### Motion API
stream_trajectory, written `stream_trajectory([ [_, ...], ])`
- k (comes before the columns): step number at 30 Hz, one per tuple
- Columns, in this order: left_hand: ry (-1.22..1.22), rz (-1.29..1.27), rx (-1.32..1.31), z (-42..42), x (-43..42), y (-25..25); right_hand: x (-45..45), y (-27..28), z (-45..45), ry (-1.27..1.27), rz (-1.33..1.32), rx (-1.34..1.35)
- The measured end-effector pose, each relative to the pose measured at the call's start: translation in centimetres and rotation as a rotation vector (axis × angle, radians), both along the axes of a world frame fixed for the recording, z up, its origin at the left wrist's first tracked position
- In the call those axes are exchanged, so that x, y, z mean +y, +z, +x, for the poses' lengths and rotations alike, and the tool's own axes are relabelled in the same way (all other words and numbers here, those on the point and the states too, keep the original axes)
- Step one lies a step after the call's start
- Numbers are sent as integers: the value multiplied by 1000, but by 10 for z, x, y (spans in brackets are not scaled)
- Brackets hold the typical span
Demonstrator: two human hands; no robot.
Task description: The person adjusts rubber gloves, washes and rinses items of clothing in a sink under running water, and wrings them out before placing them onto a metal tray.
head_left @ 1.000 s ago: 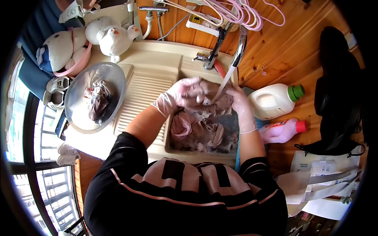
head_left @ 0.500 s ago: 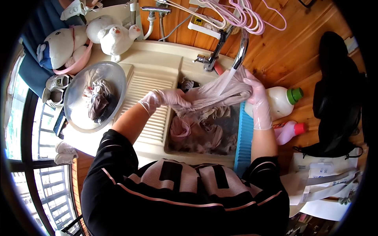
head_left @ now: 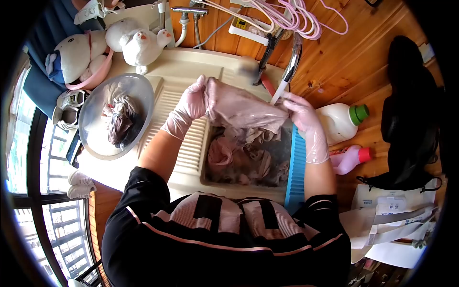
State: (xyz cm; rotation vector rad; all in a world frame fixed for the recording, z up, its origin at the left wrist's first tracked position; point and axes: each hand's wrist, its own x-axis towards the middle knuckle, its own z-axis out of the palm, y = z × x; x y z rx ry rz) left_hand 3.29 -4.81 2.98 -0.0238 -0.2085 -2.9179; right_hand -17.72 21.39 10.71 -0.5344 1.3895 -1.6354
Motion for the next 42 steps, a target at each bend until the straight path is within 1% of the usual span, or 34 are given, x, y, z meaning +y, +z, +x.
stream_trajectory([
  [1,25,43,-66,-1,1,3,1,-2,1,8,-31,39],
  [3,-39,60,163,6,-1,11,3,6,-1,27,-93,130],
  [4,-69,20,173,4,-5,5,1,20,10,-107,-210,90],
  [5,-97,-15,179,5,-6,-1,0,14,6,-52,-131,151],
  [7,-46,-45,-31,12,2,22,0,1,-2,42,16,271],
  [8,-23,-66,-129,10,5,32,3,6,-2,-15,6,215],
  [9,-15,-88,-142,6,4,32,4,14,-2,-27,-70,254],
  [11,7,-119,-176,1,6,27,2,27,9,109,35,464],
  [12,2,-79,-141,-3,19,42,-3,25,17,219,144,539],
  [13,-120,-53,-29,-6,29,56,-9,22,28,326,253,614],
  [14,-141,-77,-1,-16,51,69,-20,1,45,285,328,1168],
  [16,-188,-104,53,-34,69,71,-31,6,43,273,590,1309],
  [17,-217,-105,77,-39,66,64,-34,16,44,197,742,1391],
  [19,-138,-408,23,-18,62,85,-22,10,19,-61,610,1302],
  [20,-154,-518,-37,-14,54,73,-13,-3,-5,-136,316,1410],
  [21,-173,-631,-97,-11,45,54,-15,20,12,-257,304,688],
  [23,-363,-857,-311,12,50,45,-7,26,5,-145,61,191],
  [25,-477,-736,-412,18,71,17,-13,30,21,-180,-96,-106],
  [26,-445,-613,-406,19,90,7,-18,30,27,-191,-170,-256],
  [27,-413,-488,-396,17,105,-5,-22,20,24,-169,-222,-284],
  [28,-335,-445,-390,12,108,-29,-27,9,18,-211,-291,-322],
  [29,-307,-305,-493,2,104,-59,-31,1,13,-256,-360,-360],
  [31,-255,-314,-844,-4,109,-34,-27,-2,4,-195,-405,-458],
  [32,86,-357,-764,-17,125,-57,-25,-2,2,-164,-423,-507],
  [33,112,-590,-685,-33,127,-91,-23,1,4,-108,-441,-529],
  [34,144,-720,-695,-44,128,-96,-22,7,9,-55,-462,-551],
  [35,59,-683,-584,-55,127,-97,-22,16,13,-2,-486,-575],
  [36,-30,-646,-478,-65,126,-98,-26,27,23,-295,-360,-533],
  [37,-114,-495,-413,-68,125,-84,-25,26,20,-300,-302,-411],
  [38,-129,-418,-506,-69,119,-69,-23,24,16,-307,-246,-288],
  [39,-147,-342,-596,-65,112,-38,-20,24,12,-317,-191,-164],
  [40,-191,-263,-433,-67,104,-36,-15,40,32,-232,-45,220],
  [41,-199,-296,-376,-63,90,-43,-11,34,24,-155,135,407],
  [42,-285,-237,-215,-61,69,-55,-10,23,26,-118,259,529],
])
